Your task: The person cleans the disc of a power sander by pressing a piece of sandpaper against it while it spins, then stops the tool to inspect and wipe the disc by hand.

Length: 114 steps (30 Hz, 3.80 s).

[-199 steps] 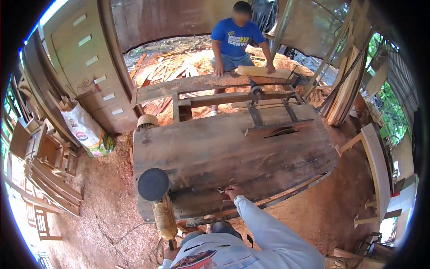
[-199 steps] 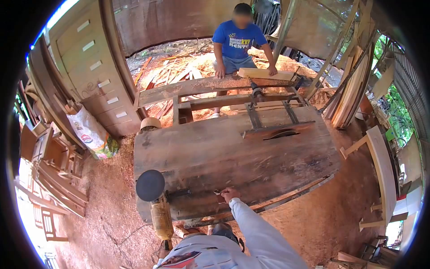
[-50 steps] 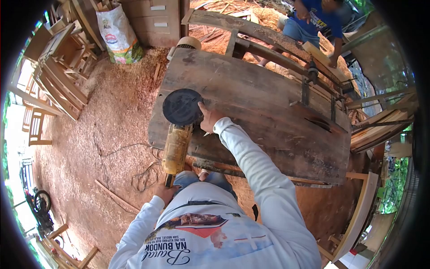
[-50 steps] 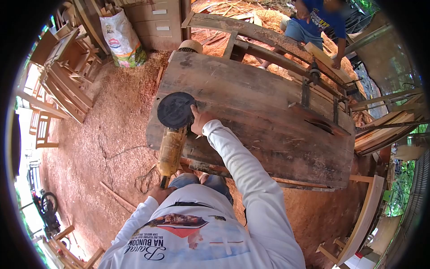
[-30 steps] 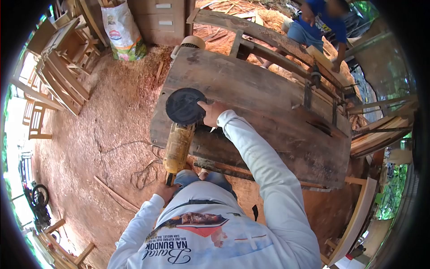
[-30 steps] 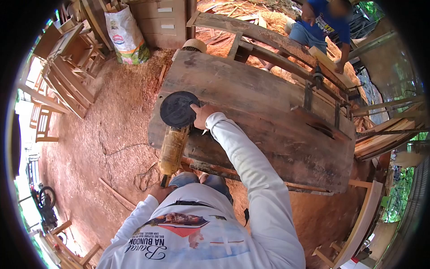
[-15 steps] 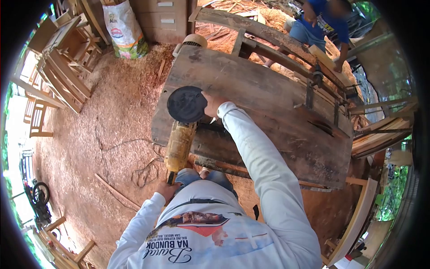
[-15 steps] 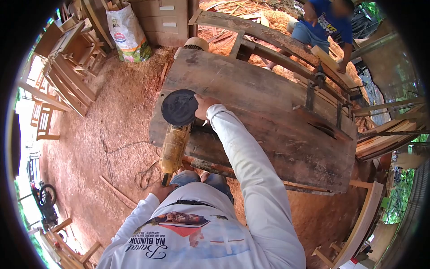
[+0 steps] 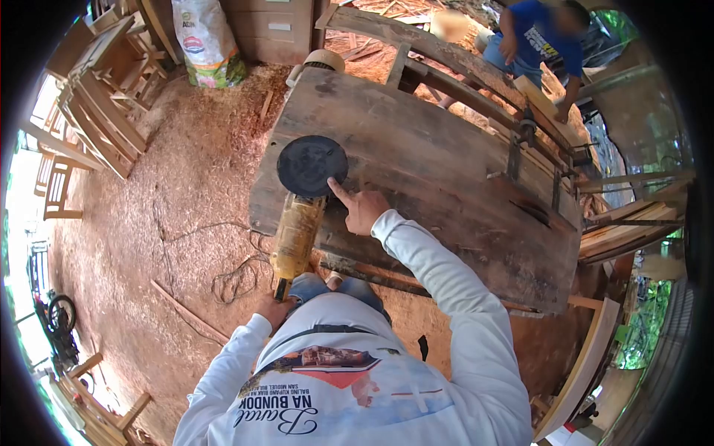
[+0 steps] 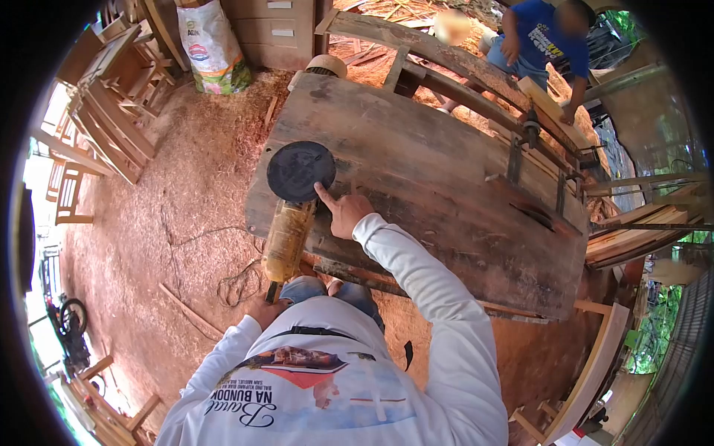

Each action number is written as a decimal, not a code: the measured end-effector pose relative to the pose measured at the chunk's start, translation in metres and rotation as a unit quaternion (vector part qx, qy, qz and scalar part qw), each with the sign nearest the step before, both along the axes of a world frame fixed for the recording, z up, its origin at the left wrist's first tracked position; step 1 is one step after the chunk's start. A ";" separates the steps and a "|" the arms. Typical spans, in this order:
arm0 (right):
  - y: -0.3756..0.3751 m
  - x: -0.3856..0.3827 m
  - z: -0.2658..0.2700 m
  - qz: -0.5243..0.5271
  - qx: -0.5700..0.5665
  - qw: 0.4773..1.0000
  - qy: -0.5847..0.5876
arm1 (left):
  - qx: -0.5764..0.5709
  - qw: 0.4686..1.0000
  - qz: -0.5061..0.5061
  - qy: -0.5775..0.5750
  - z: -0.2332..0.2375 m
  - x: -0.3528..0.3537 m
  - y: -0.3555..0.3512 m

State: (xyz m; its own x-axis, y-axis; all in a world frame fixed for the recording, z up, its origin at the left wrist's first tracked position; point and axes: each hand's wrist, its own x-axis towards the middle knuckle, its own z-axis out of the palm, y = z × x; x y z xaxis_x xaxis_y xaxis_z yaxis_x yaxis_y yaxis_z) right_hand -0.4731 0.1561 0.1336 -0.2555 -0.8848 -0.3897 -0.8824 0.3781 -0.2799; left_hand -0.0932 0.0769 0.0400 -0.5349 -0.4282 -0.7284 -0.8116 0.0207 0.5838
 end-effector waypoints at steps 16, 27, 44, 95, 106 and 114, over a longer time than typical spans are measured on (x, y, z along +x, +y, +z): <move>0.019 0.010 -0.012 -0.060 -0.132 0.987 -0.069 | 0.063 0.997 0.037 0.011 -0.038 0.030 0.005; 0.018 0.006 0.003 -0.072 -0.070 0.993 -0.058 | -0.060 0.996 -0.062 0.003 0.045 -0.022 -0.005; -0.020 0.014 0.003 -0.074 -0.026 0.994 -0.073 | -0.095 0.991 -0.079 -0.058 -0.020 0.003 -0.017; 0.115 0.076 -0.103 -0.372 -0.163 0.872 -0.275 | -0.053 0.992 -0.101 0.044 -0.015 0.003 -0.021; 0.109 0.063 -0.089 -0.547 -0.188 0.528 -0.621 | 0.330 0.920 0.210 0.002 -0.024 0.008 -0.006; 0.114 0.050 -0.058 -0.513 -0.261 0.486 -0.657 | 0.161 0.981 0.106 -0.029 0.021 -0.012 -0.004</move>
State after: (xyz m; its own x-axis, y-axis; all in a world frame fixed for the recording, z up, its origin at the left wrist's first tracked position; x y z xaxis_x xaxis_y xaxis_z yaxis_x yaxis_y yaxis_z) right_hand -0.4227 0.2697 0.0758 -0.5012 -0.6197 -0.6040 0.7674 0.0043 -0.6412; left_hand -0.1049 0.0732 0.0611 -0.4121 -0.2673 -0.8710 -0.8100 -0.3302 0.4846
